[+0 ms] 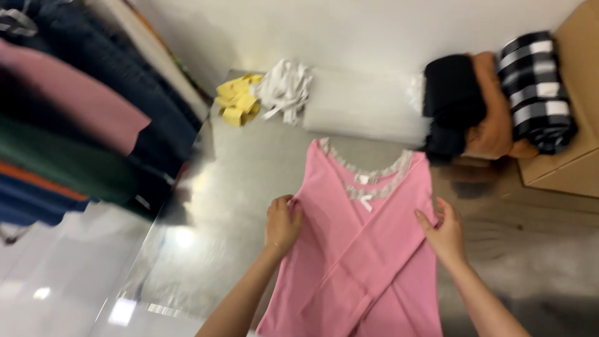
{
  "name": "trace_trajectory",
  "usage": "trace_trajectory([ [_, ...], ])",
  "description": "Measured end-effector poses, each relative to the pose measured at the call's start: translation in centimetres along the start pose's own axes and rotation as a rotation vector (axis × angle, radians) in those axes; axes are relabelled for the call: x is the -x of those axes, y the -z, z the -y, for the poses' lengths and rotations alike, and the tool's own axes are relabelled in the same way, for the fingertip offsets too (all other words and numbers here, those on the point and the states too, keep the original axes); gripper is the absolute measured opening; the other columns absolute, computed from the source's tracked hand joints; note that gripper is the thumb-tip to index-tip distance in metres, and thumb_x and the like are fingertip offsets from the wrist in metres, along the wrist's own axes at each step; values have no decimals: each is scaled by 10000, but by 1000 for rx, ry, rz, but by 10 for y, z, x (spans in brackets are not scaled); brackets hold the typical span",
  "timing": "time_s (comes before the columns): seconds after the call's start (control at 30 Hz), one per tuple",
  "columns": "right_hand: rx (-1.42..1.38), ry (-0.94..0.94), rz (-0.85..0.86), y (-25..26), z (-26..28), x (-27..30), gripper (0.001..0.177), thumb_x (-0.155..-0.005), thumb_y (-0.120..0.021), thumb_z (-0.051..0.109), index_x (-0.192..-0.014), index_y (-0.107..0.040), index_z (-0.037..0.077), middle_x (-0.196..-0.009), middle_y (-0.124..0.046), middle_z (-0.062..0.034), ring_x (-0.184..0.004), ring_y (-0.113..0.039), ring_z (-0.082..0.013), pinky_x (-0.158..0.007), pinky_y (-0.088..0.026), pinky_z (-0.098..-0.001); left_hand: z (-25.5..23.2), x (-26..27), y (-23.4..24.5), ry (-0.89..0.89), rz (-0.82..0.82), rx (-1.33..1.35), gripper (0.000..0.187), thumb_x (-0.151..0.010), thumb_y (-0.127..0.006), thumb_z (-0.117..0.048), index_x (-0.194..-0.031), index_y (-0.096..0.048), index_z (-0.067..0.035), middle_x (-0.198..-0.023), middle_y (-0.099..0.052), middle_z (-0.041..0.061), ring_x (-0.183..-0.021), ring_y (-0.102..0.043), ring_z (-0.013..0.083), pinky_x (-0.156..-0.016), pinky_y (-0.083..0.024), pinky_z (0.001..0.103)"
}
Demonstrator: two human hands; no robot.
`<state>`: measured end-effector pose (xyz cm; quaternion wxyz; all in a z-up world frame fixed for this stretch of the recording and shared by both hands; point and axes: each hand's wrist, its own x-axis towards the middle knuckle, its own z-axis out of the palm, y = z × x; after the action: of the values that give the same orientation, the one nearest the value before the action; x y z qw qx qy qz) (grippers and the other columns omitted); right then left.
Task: Taking various clothing items off hangers and folding them on a metal table
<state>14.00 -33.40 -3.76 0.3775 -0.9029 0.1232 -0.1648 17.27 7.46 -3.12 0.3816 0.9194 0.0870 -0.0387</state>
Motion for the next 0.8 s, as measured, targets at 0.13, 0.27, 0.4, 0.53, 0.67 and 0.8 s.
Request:
trace_trajectory([
  [0.13,2,-174,-9,-13,-58,-94,868,-819,-908,358,-1519,-567,-25,-1348,-640,-325,-1158,-685,-452,-927,-571,-541,11,-107,-45,158,47,135,641,-911,-785,-431,-1445,-567,-151,-1209,-727,83,-1173,-721,282,-928,-620,419],
  [0.27,-285,-399,104,-42,-82,-150,778,-781,-938,204,-1447,-614,-35,-1177,-737,-285,-1005,-740,-385,-781,-606,-457,-23,-167,-55,281,166,162,708,-840,-834,-546,-1429,-615,-217,-1213,-778,3,-1198,-720,221,-935,-624,400],
  [0.4,-318,-547,164,-54,-80,-184,663,-711,-947,105,-1322,-715,-5,-978,-745,-189,-735,-719,-291,-565,-630,-421,-53,-201,-49,316,221,160,723,-786,-880,-472,-1404,-679,-154,-1199,-795,30,-1212,-716,270,-989,-593,429],
  [0.53,-303,-617,294,-46,-73,-203,591,-717,-907,81,-1272,-737,-30,-912,-740,-163,-614,-646,-230,-493,-608,-346,-48,-220,-45,292,261,170,731,-702,-929,-431,-1361,-720,-193,-1146,-812,16,-1184,-729,261,-1007,-584,414],
  [0.67,-388,-519,430,-18,-60,-196,488,-787,-801,-20,-1270,-735,-31,-973,-701,-156,-705,-642,-225,-540,-577,-308,-33,-223,-35,100,347,311,327,-771,-836,-199,-1094,-811,-162,-1059,-801,92,-1078,-721,275,-962,-546,385],
  [0.8,-301,10,553,1,-119,-185,159,-759,-746,-70,-799,-871,18,-1043,-732,-152,-1011,-643,-257,-895,-568,-421,-26,-211,0,-161,417,39,219,-823,-727,-69,-1011,-802,-154,-1245,-705,202,-1222,-651,450,-1031,-534,523],
])
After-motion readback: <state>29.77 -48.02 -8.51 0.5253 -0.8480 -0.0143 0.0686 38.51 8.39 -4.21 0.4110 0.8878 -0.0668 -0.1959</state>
